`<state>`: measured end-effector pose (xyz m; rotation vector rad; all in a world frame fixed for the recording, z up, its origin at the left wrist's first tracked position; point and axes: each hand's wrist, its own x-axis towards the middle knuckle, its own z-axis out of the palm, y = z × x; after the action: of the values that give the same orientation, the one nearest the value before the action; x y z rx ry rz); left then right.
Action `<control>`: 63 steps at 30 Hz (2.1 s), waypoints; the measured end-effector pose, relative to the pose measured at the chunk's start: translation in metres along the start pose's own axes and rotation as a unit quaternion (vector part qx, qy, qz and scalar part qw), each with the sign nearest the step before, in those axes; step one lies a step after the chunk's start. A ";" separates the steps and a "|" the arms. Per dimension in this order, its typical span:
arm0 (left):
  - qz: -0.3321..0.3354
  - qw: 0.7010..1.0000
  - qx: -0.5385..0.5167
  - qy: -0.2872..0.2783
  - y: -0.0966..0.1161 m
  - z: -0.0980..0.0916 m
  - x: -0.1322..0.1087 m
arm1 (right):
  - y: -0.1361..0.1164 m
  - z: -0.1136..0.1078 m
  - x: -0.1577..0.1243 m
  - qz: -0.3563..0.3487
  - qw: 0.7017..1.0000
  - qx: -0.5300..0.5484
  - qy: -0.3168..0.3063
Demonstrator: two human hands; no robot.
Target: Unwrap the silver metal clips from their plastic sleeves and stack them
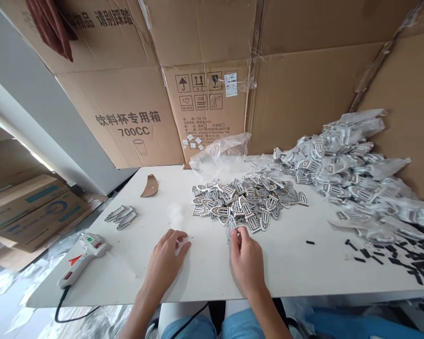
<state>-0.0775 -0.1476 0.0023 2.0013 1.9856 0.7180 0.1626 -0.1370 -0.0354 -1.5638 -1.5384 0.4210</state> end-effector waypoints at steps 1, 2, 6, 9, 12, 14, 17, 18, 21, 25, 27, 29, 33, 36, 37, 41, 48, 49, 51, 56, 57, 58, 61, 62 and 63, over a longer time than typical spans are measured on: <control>0.028 0.999 0.011 0.012 -0.001 0.001 -0.004 | 0.000 -0.002 0.000 0.006 1.000 0.026 -0.016; 0.062 0.998 0.024 0.024 -0.001 0.002 -0.009 | 0.000 -0.004 -0.001 0.014 0.998 0.049 -0.028; 0.180 0.979 0.061 0.076 -0.003 0.000 -0.038 | 0.000 -0.009 0.000 0.056 0.987 0.140 -0.048; 0.244 0.967 0.048 0.054 -0.003 -0.009 -0.061 | 0.000 -0.011 0.001 0.084 0.976 0.192 -0.064; 0.299 0.954 0.016 0.005 -0.002 -0.019 -0.079 | -0.001 -0.013 0.000 0.097 0.967 0.219 -0.086; 0.322 0.947 -0.017 -0.006 -0.003 -0.024 -0.085 | -0.001 -0.013 -0.001 0.105 0.960 0.240 -0.095; 0.294 0.952 -0.089 -0.013 -0.003 -0.024 -0.085 | -0.003 -0.014 -0.001 0.123 0.946 0.281 -0.107; 0.260 0.959 -0.115 -0.015 -0.002 -0.023 -0.082 | -0.004 -0.014 -0.001 0.126 0.940 0.294 -0.116; 0.105 0.970 -0.221 -0.014 0.010 -0.014 -0.064 | -0.008 -0.015 -0.001 0.119 0.924 0.329 -0.154; -0.018 0.904 -0.427 -0.024 0.037 0.005 -0.029 | -0.011 -0.016 -0.003 0.101 0.907 0.349 -0.211; -0.028 0.874 -0.484 -0.035 0.048 0.015 -0.016 | -0.011 -0.017 -0.003 0.100 0.904 0.342 -0.235; -0.030 0.861 -0.505 -0.044 0.056 0.022 -0.008 | -0.011 -0.018 -0.003 0.100 0.903 0.334 -0.250; -0.043 0.876 -0.479 -0.039 0.060 0.031 -0.008 | -0.012 -0.021 -0.002 0.094 0.906 0.311 -0.272; -0.055 0.883 -0.465 -0.025 0.057 0.034 -0.014 | -0.012 -0.022 -0.001 0.091 0.908 0.294 -0.285; -0.058 0.885 -0.462 -0.022 0.056 0.034 -0.015 | -0.013 -0.023 -0.001 0.089 0.909 0.290 -0.287; -0.056 0.895 -0.442 -0.006 0.056 0.036 -0.018 | -0.014 -0.023 -0.001 0.067 0.917 0.266 -0.289; -0.033 0.912 -0.409 0.014 0.059 0.038 -0.019 | -0.014 -0.028 -0.001 0.047 0.916 0.255 -0.306; -0.034 0.912 -0.409 0.016 0.059 0.038 -0.019 | -0.014 -0.029 -0.001 0.045 0.914 0.256 -0.311; -0.037 0.914 -0.404 0.022 0.059 0.038 -0.020 | -0.013 -0.030 -0.002 0.043 0.911 0.259 -0.318; -0.030 0.924 -0.379 0.033 0.061 0.036 -0.020 | -0.011 -0.030 -0.001 0.047 0.912 0.256 -0.317; -0.028 0.925 -0.377 0.031 0.061 0.035 -0.020 | -0.011 -0.030 -0.001 0.048 0.912 0.256 -0.316; -0.027 0.926 -0.376 0.029 0.061 0.035 -0.020 | -0.011 -0.029 -0.001 0.050 0.913 0.256 -0.315; -0.019 0.927 -0.374 0.026 0.061 0.034 -0.020 | -0.009 -0.028 -0.002 0.054 0.915 0.251 -0.310; -0.017 0.927 -0.374 0.026 0.061 0.034 -0.020 | -0.009 -0.028 -0.002 0.055 0.917 0.249 -0.308; -0.014 0.927 -0.373 0.027 0.061 0.034 -0.020 | -0.008 -0.028 -0.002 0.055 0.918 0.247 -0.307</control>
<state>-0.0071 -0.1645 -0.0004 1.4884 1.4271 1.2889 0.1779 -0.1491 -0.0143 -1.1636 -1.6160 1.3554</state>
